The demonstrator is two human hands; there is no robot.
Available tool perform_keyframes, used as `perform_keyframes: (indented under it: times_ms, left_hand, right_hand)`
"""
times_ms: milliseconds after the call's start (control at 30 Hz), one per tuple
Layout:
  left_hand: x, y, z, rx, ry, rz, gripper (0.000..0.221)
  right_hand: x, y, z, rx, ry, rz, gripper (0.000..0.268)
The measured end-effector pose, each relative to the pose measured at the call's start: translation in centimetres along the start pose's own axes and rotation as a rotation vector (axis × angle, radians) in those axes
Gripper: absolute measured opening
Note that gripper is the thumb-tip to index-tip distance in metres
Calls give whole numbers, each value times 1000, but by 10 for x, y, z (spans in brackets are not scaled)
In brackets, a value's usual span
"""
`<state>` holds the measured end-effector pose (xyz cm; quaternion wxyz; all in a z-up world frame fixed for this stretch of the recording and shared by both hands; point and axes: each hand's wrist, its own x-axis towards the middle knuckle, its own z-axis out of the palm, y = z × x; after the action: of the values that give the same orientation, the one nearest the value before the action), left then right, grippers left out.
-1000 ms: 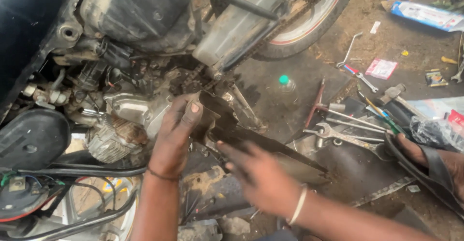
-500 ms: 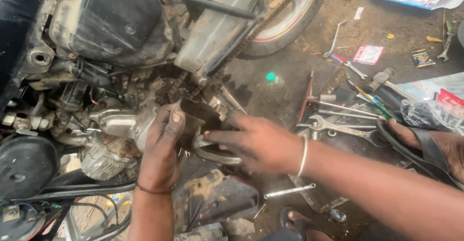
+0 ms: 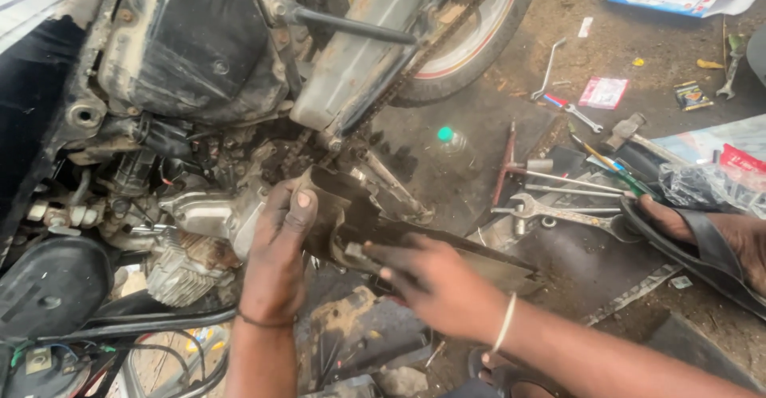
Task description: The person is repairing a motorcycle, specifically cleaning or working on a plastic guard component.
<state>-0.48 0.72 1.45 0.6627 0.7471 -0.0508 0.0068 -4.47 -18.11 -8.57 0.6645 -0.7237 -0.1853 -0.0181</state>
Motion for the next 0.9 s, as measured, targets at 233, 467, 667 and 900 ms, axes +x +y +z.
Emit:
perform_keyframes:
  times_ms: [233,467,667,900]
  left_hand:
    - [-4,-2,-3,114,64,33,53]
    - [-4,1,0,147,58,61,52]
    - [-6,1,-6,126,47,71,50]
    - [2,-9,-27,277,-145,265,59]
  right_hand:
    - [9,-4,-21,-83,106,-358,46]
    - [1,-2,-17,-24,168,79,41]
    - [20,-25,-26,-366,-98,-259,48]
    - [25,-36,-91,-564,-300,-296,33]
